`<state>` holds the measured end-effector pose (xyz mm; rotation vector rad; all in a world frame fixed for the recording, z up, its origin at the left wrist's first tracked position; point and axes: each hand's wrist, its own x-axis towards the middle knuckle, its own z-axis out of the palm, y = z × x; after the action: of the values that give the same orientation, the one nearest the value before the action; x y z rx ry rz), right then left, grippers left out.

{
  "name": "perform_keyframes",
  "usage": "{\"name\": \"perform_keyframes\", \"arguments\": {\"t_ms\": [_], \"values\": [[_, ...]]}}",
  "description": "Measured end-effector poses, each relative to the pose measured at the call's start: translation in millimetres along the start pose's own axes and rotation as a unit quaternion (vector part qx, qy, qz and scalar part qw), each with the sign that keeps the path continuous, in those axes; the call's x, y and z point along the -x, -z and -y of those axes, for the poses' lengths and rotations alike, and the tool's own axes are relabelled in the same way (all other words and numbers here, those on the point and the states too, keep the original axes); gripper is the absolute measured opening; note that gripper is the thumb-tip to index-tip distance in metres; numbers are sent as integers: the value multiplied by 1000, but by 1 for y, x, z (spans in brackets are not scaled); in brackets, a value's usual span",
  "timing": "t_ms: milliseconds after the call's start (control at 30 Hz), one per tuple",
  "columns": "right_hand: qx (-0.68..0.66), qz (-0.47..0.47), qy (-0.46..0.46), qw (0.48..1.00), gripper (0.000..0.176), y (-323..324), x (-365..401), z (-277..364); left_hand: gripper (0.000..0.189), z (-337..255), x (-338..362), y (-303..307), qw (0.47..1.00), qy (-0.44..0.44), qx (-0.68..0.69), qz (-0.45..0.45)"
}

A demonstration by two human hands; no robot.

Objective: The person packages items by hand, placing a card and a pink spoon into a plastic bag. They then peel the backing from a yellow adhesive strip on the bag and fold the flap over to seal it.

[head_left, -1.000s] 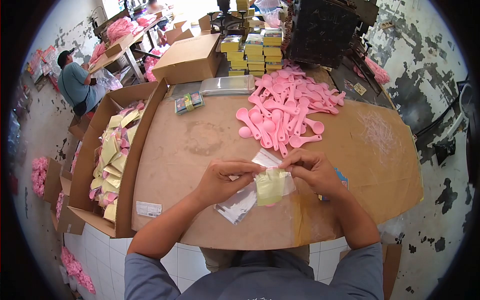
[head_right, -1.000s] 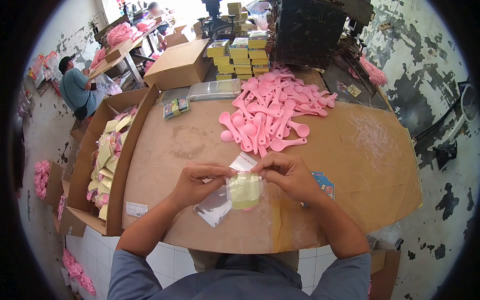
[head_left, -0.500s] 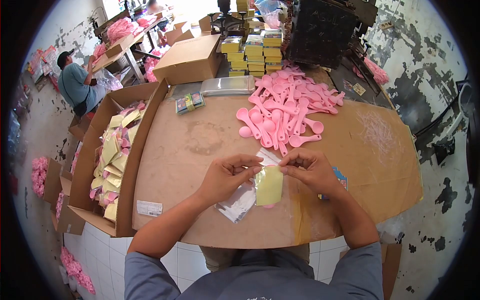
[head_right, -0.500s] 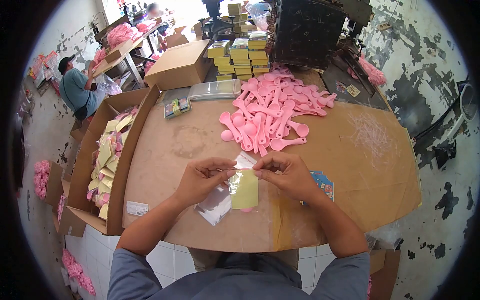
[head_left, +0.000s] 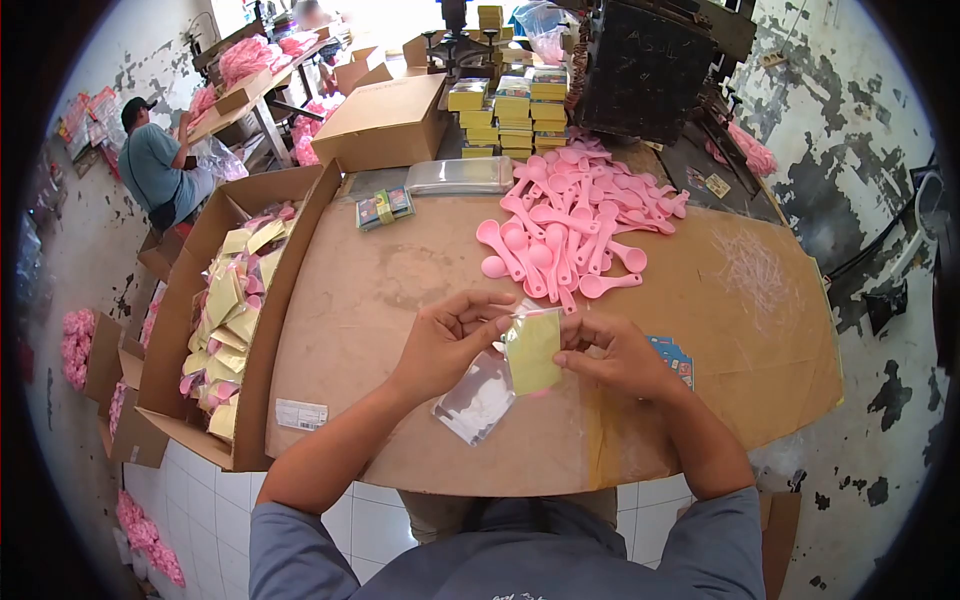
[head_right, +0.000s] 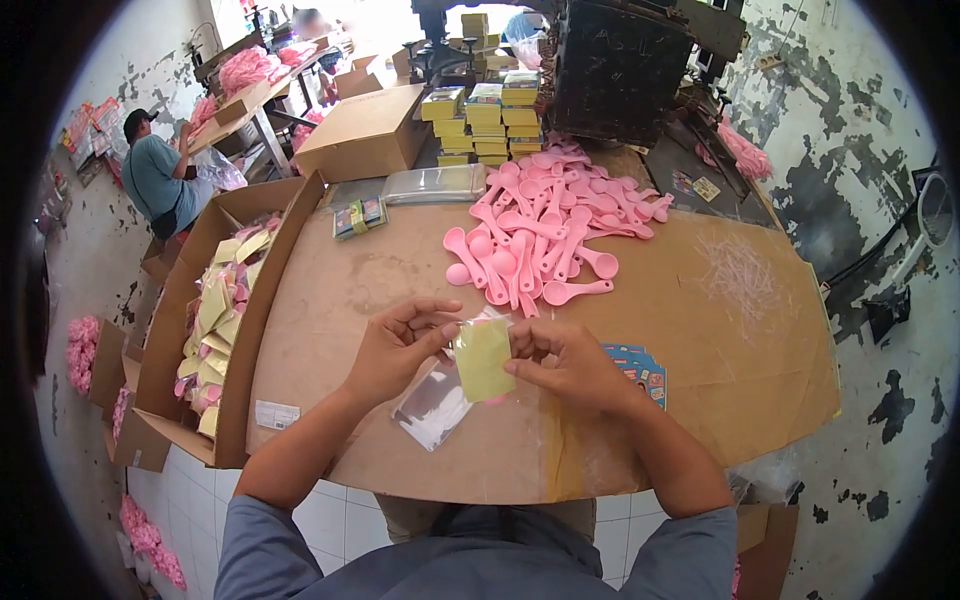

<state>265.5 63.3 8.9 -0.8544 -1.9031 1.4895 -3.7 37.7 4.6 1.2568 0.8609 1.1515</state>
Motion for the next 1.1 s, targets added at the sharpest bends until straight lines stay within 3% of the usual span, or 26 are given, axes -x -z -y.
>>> {"name": "perform_keyframes", "arguments": {"t_ms": [67,167,267,400,467,533,633,733,800,867,933,1033,1100], "values": [[-34,-5,3,999,28,1,-1,-3,38,2,-2,-1,999,-14,30,-15],[-83,-29,14,996,22,0,0,1,46,8,-2,-7,996,-39,74,34],[-107,-41,21,993,22,2,2,7,55,-1,3,-3,990,63,-44,115],[-97,-87,44,991,21,12,7,13,58,-12,-6,11,995,54,76,16],[-22,-130,69,989,20,24,11,18,55,-10,-11,41,993,-47,48,-102],[109,-158,65,979,21,42,20,30,55,-35,-22,61,929,-200,157,-268],[238,-188,49,952,21,71,35,32,59,-65,-18,95,869,-273,246,-330],[286,-217,18,933,22,91,45,23,43,-46,-23,96,885,-203,316,-274],[317,-207,-3,926,25,96,51,20,45,-14,-27,84,944,-154,214,-197],[360,-168,-23,917,29,100,60,26,44,5,-24,58,988,-11,-7,-152],[363,-112,-38,924,31,105,65,27,38,10,-13,23,955,4,-293,-36],[345,-54,-53,936,32,112,70,17,35,17,5,-14,843,-77,-530,-45],[325,-28,-74,943,31,113,69,13,34,21,4,-16,851,-58,-520,-44]]}}
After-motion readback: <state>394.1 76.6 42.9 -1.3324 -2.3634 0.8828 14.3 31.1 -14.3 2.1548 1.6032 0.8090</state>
